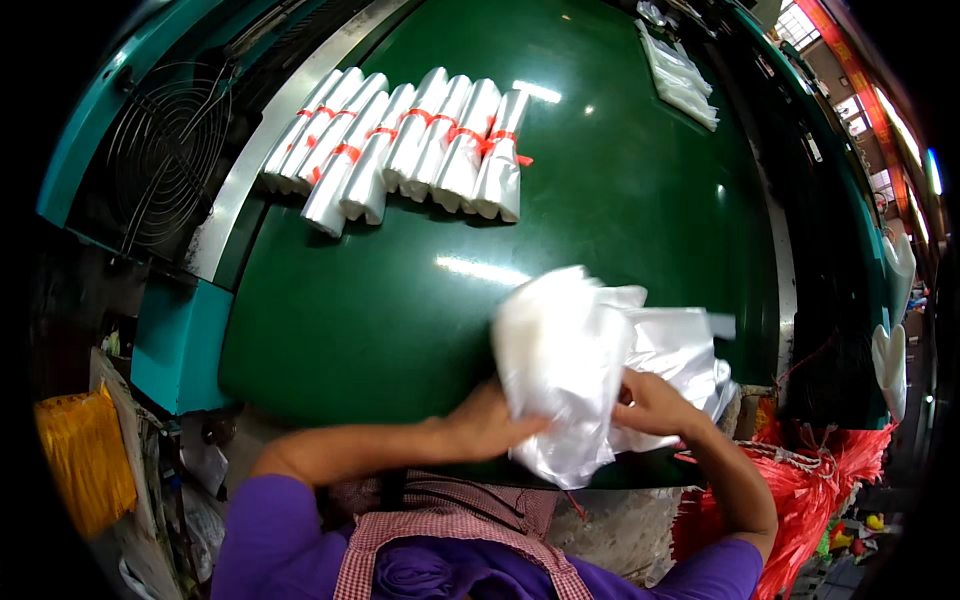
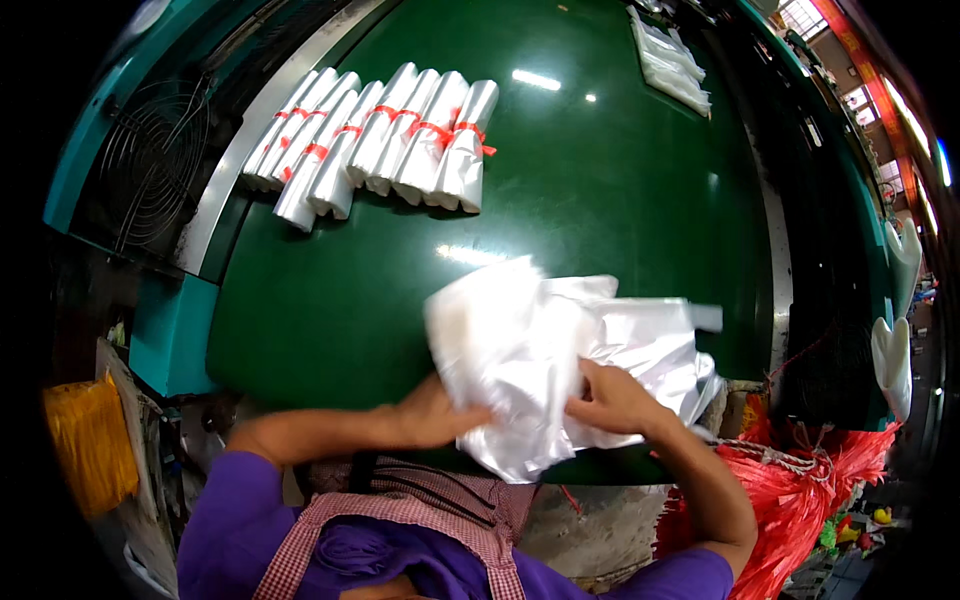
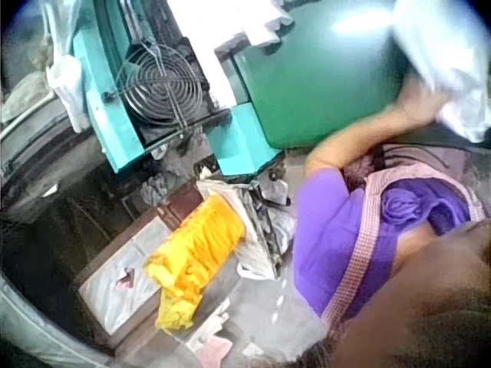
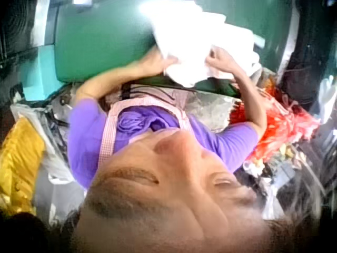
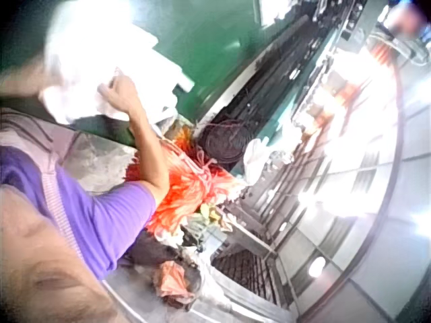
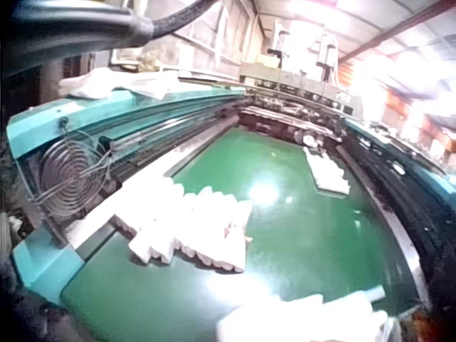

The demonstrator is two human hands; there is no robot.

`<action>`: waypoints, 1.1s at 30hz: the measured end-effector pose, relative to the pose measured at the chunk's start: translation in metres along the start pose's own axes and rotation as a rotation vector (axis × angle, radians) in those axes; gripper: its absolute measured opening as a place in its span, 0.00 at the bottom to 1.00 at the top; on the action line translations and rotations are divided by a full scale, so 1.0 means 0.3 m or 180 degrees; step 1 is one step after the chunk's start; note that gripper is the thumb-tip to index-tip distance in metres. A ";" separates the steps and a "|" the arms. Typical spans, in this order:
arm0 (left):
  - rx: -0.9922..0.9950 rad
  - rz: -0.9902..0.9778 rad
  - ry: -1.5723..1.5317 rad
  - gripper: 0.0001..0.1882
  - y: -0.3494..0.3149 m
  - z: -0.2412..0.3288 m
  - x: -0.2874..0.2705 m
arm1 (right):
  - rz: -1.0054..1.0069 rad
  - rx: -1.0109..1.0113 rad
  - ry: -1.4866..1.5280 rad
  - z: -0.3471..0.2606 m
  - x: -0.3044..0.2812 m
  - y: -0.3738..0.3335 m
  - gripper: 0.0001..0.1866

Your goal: The person folds white foam pieces on a green table and ties them with red ribbons. The person handles the items one at a time, rolling them into cylindrical shapes and securing them with a knot before placing them in a stack.

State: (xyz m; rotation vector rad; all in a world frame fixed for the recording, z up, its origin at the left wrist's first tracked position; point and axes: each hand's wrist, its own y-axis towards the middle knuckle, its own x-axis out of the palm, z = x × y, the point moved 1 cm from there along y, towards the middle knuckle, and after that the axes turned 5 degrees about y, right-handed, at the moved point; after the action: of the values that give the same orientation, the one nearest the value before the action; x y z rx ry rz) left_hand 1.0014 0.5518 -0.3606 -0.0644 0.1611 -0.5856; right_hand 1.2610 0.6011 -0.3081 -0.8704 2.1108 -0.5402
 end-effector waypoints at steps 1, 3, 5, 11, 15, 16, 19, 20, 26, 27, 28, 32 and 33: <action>0.0249 0.0330 0.0135 0.37 0.101 0.011 -0.022 | 0.0117 -0.0279 0.0492 0.019 0.031 -0.003 0.29; 0.0630 0.0635 0.0194 0.32 0.317 0.087 -0.088 | 0.0314 -0.0434 0.1900 0.014 0.016 0.027 0.26; 0.1179 0.0970 0.0251 0.35 0.544 0.142 -0.181 | 0.0976 -0.0699 0.2639 0.019 -0.006 0.128 0.25; 0.1496 0.1957 -0.0073 0.38 0.686 0.112 -0.321 | 0.1632 -0.0588 0.3921 -0.006 -0.357 0.555 0.27; 0.0876 0.1275 0.1512 0.25 0.414 -0.095 -0.215 | 0.2760 -0.1262 0.2175 -0.137 -0.335 0.576 0.27; 0.0879 0.1260 0.1369 0.23 0.376 -0.106 -0.212 | 0.2771 -0.1476 0.1315 -0.132 -0.297 0.557 0.24; 0.0791 0.1259 0.1020 0.20 0.268 -0.087 -0.222 | 0.2629 -0.1235 -0.0537 -0.156 -0.102 0.431 0.18; 0.0724 0.1219 0.0941 0.20 0.246 -0.077 -0.224 | 0.2677 -0.1216 -0.0909 -0.145 -0.049 0.390 0.17; 0.1277 0.1201 0.1307 0.18 0.075 0.052 -0.207 | 0.3201 -0.1382 -0.1521 -0.104 0.094 0.325 0.15; 0.1422 0.1055 0.1397 0.18 0.034 0.084 -0.207 | 0.3022 -0.1523 -0.1532 -0.115 0.130 0.298 0.14; 0.1565 0.0902 0.1481 0.18 -0.011 0.112 -0.207 | 0.2845 -0.1662 -0.1543 -0.119 0.179 0.264 0.13; 0.1789 -0.0745 -0.0069 0.23 -0.219 0.344 -0.162 | 0.2471 -0.2503 -0.1062 -0.106 0.390 0.125 0.12; 0.2010 -0.1131 -0.0883 0.25 -0.244 0.405 -0.106 | 0.2442 -0.2581 -0.0936 -0.086 0.435 0.109 0.12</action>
State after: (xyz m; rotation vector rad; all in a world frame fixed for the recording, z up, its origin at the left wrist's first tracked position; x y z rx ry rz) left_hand 0.9560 0.5103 -0.2289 0.4451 -0.3152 -0.9514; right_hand 1.1666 0.5300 -0.3774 -0.4171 2.1561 0.8353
